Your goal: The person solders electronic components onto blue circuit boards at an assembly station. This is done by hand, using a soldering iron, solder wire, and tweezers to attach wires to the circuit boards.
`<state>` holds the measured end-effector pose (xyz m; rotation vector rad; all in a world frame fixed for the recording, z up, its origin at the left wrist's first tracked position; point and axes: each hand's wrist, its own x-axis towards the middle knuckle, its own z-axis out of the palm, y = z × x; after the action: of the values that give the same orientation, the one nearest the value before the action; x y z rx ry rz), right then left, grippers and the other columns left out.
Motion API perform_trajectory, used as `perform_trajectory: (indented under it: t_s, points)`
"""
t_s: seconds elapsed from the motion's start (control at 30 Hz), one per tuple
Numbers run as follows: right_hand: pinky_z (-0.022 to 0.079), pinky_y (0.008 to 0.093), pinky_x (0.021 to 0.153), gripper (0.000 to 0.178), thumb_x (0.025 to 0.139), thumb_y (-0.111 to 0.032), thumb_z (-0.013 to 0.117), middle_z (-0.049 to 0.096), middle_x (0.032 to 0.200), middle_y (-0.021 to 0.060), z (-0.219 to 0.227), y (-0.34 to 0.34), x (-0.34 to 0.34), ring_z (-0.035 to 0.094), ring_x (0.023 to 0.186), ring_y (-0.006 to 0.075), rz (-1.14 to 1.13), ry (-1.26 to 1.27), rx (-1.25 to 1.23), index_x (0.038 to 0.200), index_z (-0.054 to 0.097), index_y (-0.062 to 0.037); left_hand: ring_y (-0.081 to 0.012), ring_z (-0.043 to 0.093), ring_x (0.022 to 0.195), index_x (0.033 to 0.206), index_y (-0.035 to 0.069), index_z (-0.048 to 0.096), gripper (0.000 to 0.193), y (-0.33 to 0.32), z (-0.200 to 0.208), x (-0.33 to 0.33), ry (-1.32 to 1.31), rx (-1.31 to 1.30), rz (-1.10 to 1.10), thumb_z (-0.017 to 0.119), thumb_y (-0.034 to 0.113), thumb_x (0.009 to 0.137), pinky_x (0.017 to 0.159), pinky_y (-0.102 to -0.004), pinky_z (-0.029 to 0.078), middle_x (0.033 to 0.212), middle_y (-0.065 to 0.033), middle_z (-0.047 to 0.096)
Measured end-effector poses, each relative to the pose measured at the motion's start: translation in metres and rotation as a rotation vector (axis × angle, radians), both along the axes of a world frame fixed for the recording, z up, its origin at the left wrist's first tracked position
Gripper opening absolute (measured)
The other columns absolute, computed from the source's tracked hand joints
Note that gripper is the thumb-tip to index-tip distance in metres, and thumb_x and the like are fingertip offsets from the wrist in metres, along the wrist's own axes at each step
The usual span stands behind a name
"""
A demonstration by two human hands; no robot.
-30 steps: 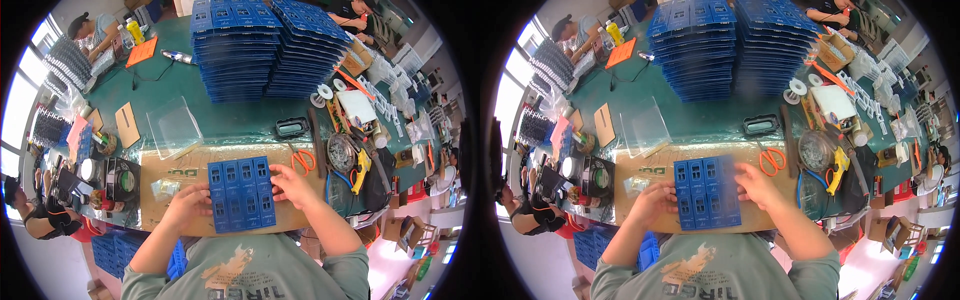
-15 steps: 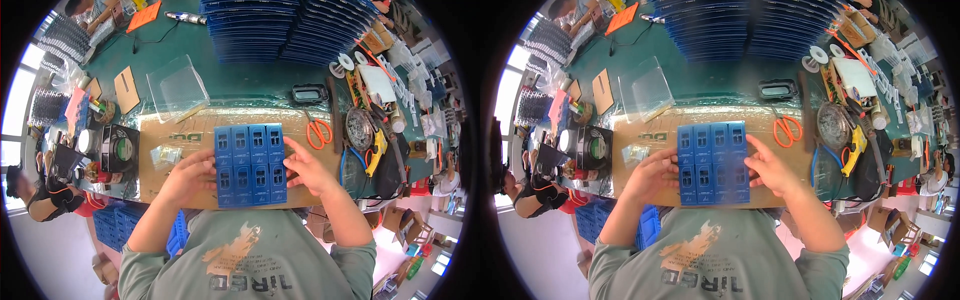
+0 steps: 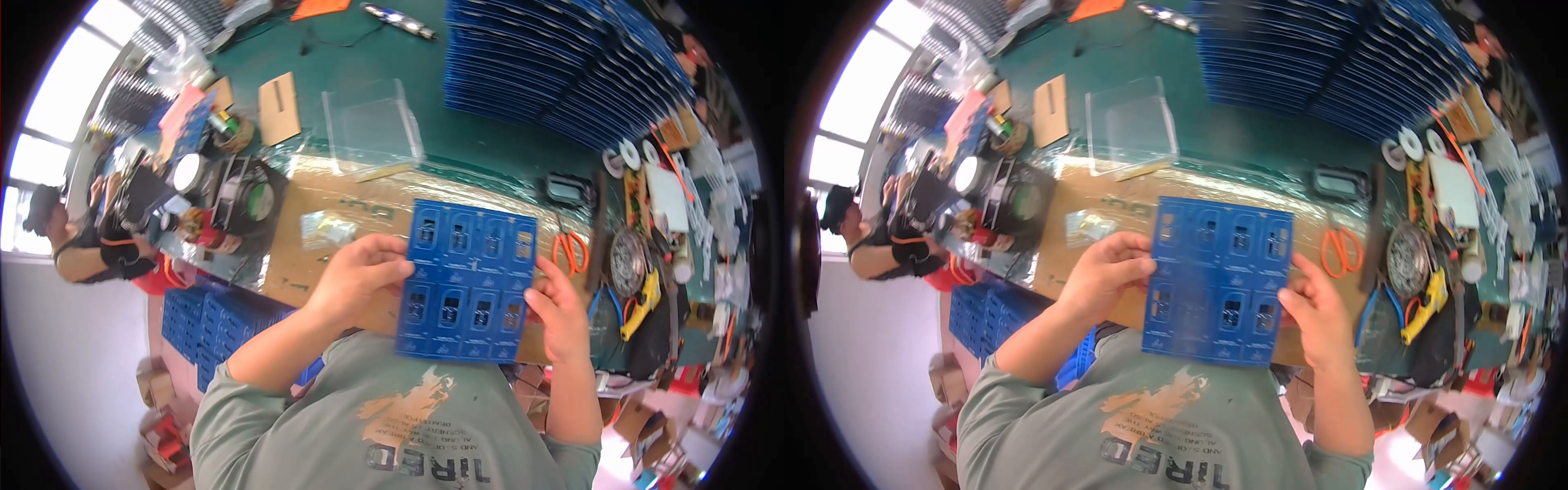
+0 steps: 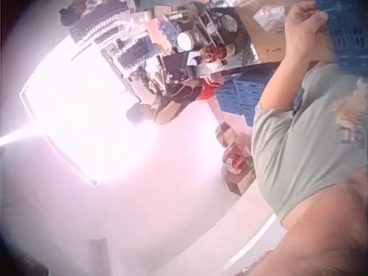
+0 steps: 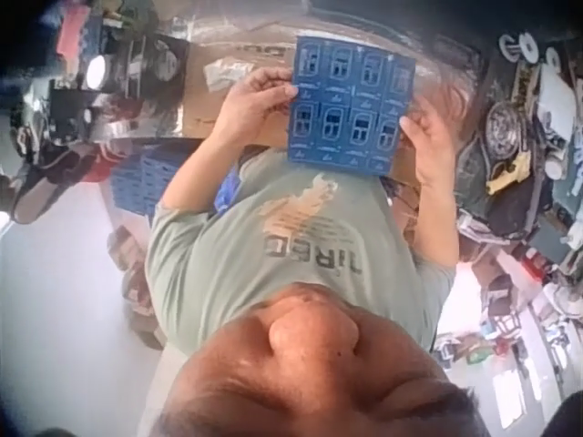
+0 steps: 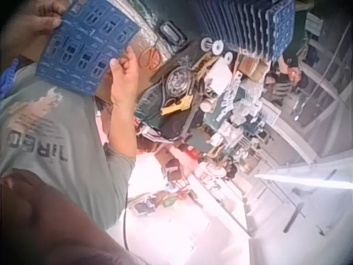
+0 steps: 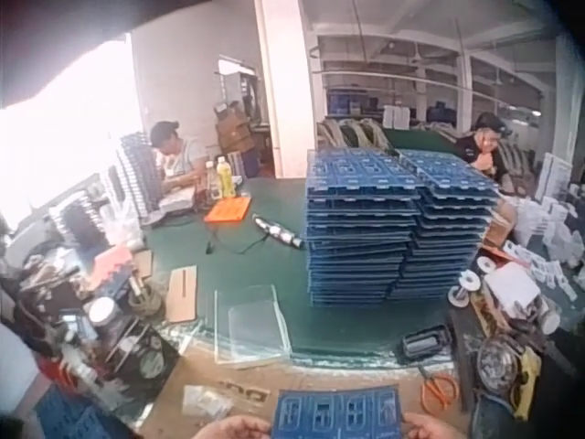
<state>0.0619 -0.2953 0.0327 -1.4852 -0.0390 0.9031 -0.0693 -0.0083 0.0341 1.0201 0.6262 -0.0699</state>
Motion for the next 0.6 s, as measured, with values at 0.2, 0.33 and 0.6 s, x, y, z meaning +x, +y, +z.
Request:
perform_trajectory:
  t_s: [0.2,0.33,0.6]
  points:
    - [0.053,0.0263,0.074,0.034,0.092,-0.005,0.066,0.065,0.095,0.0052,0.026,-0.012,-0.004,0.062,0.083,0.0117,-0.064,-0.313,0.04,0.124,0.059,0.0031,-0.0186,0.067,0.083,0.101,0.0,0.063,0.014,-0.01,0.025,-0.015,-0.095,0.221,-0.054,0.071,0.003,0.09,0.075,-0.0312,0.056,0.093,-0.0092,0.069]
    - [0.055,0.0269,0.074,0.03,0.093,-0.018,0.069,0.066,0.089,0.0068,0.045,-0.021,-0.005,0.065,0.083,0.0142,-0.192,-0.514,0.016,0.114,0.061,0.0037,-0.0226,0.068,0.083,0.099,0.001,0.064,0.025,-0.005,0.037,-0.02,-0.64,1.017,-0.104,0.076,-0.005,0.077,0.069,-0.0326,0.057,0.092,-0.0113,0.068]
    - [0.056,0.0282,0.055,0.051,0.093,-0.031,0.068,0.071,0.09,0.0116,0.048,-0.034,-0.024,0.067,0.065,0.0183,-0.095,0.033,0.246,0.127,0.054,0.0045,-0.0327,0.068,0.087,0.097,-0.001,0.063,0.022,-0.007,0.022,-0.009,-1.32,1.692,0.028,0.068,-0.005,0.077,0.076,-0.0388,0.061,0.1,-0.0146,0.068]
